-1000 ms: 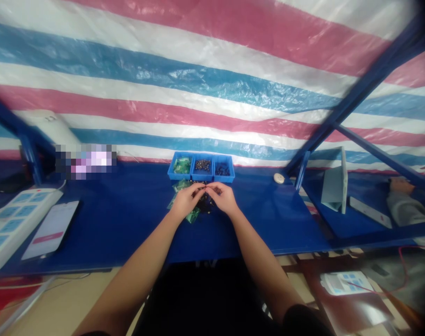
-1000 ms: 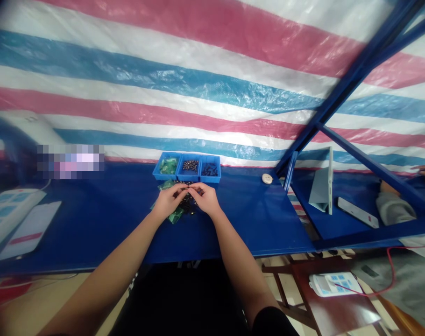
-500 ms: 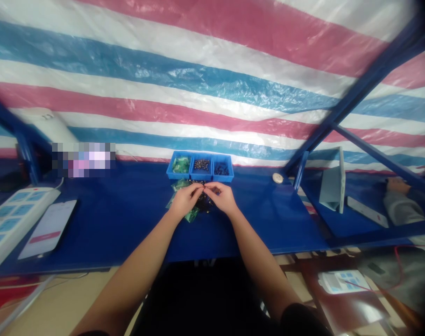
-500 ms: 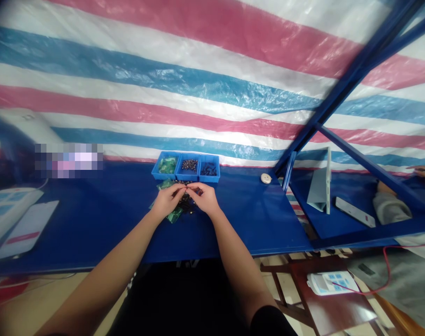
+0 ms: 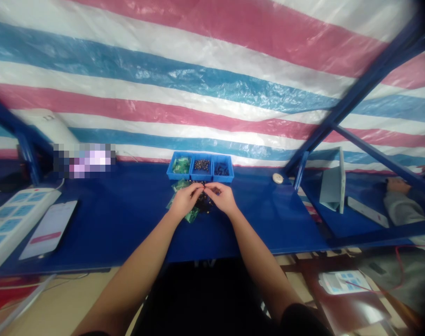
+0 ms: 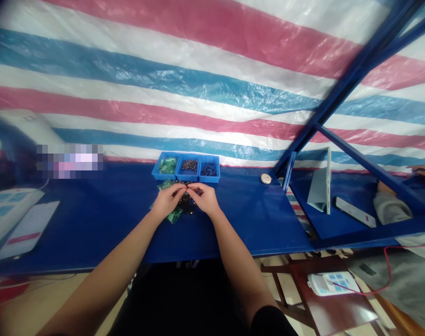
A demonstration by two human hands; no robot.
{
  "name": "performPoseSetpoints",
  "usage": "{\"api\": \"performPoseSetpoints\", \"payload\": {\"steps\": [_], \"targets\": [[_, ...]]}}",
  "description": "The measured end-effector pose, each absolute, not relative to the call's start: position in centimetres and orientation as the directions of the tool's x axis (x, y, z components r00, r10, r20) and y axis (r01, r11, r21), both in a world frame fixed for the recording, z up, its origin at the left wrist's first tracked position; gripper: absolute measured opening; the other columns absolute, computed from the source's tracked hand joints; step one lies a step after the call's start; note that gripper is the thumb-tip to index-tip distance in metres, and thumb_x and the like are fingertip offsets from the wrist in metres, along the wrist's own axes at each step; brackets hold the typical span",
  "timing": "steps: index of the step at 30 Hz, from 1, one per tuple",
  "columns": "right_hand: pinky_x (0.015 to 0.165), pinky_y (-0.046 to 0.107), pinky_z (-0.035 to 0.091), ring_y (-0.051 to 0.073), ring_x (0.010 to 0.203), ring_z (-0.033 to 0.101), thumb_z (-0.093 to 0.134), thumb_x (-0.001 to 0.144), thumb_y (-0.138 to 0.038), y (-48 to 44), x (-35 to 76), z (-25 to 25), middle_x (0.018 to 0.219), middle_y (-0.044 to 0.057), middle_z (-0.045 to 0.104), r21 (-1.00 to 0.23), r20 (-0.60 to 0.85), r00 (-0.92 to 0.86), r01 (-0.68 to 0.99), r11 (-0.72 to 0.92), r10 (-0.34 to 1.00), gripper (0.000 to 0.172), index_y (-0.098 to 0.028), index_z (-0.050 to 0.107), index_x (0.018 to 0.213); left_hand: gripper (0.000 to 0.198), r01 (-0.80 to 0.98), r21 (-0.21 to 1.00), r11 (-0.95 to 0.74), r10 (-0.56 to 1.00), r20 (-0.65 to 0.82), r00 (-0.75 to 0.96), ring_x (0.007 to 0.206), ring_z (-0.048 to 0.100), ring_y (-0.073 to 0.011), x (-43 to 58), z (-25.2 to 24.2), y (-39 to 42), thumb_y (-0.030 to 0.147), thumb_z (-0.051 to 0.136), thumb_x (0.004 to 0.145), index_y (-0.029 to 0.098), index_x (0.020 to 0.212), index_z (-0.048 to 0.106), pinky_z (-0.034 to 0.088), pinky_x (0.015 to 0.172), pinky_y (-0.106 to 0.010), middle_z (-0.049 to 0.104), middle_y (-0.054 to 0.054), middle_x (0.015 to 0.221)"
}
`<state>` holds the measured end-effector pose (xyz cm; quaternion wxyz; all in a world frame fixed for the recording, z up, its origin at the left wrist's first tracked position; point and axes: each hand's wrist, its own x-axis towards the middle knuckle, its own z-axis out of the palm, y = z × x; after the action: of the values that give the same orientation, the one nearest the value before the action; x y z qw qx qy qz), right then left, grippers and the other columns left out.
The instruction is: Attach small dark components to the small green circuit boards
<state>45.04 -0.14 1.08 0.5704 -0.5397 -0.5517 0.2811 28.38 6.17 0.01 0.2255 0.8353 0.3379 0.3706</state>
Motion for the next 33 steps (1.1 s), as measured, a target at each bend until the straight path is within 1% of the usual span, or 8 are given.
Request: {"api": "performPoseSetpoints", "payload": {"steps": [4,9,13,17,23,28,33], "targets": [[0.069,0.030,0.054,0.018,0.071,0.066,0.068,0.079,-0.039,-0.23,44.92,1.34,0.085,0.005,0.074,-0.934,0.313,0.254,0.259,0.248,0.915,0.025,-0.020,0.074,0.093,0.026,0.406,0.627,-0.665,0.737,0.462,0.494,0.077,0.068,-0.0148,28.38,-0.22,6.20,0.040,0.049,0.093,0.025,0.105,0.066,0.052,0.074,-0.026,0.072,-0.002,0.098],[0.072,0.032,0.055,0.019,0.073,0.068,0.067,0.079,-0.039,-0.27,44.89,1.58,0.086,0.005,0.075,-0.929,0.317,0.256,0.279,0.244,0.913,0.023,-0.021,0.074,0.091,0.027,0.415,0.606,-0.678,0.729,0.484,0.484,0.072,0.067,-0.0142,28.38,-0.09,6.12,0.041,0.051,0.092,0.024,0.106,0.066,0.051,0.071,-0.025,0.072,-0.001,0.086],[0.071,0.031,0.055,0.019,0.073,0.068,0.069,0.078,-0.038,-0.19,44.98,1.40,0.087,0.005,0.075,-0.933,0.310,0.258,0.268,0.240,0.915,0.022,-0.021,0.074,0.090,0.026,0.424,0.580,-0.696,0.714,0.496,0.493,0.076,0.067,-0.0147,28.42,0.08,6.06,0.040,0.051,0.092,0.023,0.104,0.067,0.051,0.072,-0.025,0.072,-0.002,0.090],[0.070,0.030,0.054,0.018,0.072,0.067,0.067,0.079,-0.040,-0.09,45.05,1.28,0.086,0.005,0.074,-0.933,0.313,0.259,0.265,0.244,0.914,0.024,-0.021,0.074,0.091,0.028,0.414,0.585,-0.698,0.711,0.496,0.499,0.070,0.066,-0.0139,28.44,0.13,5.97,0.041,0.051,0.092,0.023,0.104,0.067,0.051,0.068,-0.024,0.072,-0.001,0.084],[0.067,0.030,0.054,0.017,0.069,0.065,0.068,0.079,-0.041,-0.13,44.88,1.47,0.085,0.005,0.073,-0.928,0.317,0.249,0.282,0.244,0.915,0.025,-0.020,0.074,0.091,0.028,0.407,0.599,-0.689,0.717,0.484,0.502,0.081,0.068,-0.0166,28.42,0.21,5.94,0.040,0.047,0.094,0.022,0.105,0.065,0.052,0.074,-0.026,0.072,-0.004,0.097],[0.071,0.031,0.054,0.018,0.074,0.067,0.067,0.079,-0.039,-0.05,44.64,1.08,0.089,0.005,0.073,-0.926,0.324,0.213,0.272,0.262,0.922,0.026,-0.021,0.072,0.098,0.027,0.434,0.613,-0.660,0.742,0.440,0.506,0.076,0.066,-0.0159,28.25,0.43,6.00,0.039,0.043,0.096,0.022,0.104,0.062,0.049,0.068,-0.025,0.071,-0.003,0.090],[0.072,0.031,0.055,0.017,0.074,0.066,0.066,0.080,-0.038,0.09,44.74,0.81,0.089,0.005,0.073,-0.920,0.336,0.227,0.285,0.267,0.914,0.024,-0.020,0.072,0.095,0.028,0.437,0.635,-0.637,0.756,0.405,0.514,0.069,0.066,-0.0157,28.16,0.53,5.90,0.041,0.044,0.095,0.023,0.107,0.062,0.049,0.065,-0.025,0.070,-0.001,0.083]]}}
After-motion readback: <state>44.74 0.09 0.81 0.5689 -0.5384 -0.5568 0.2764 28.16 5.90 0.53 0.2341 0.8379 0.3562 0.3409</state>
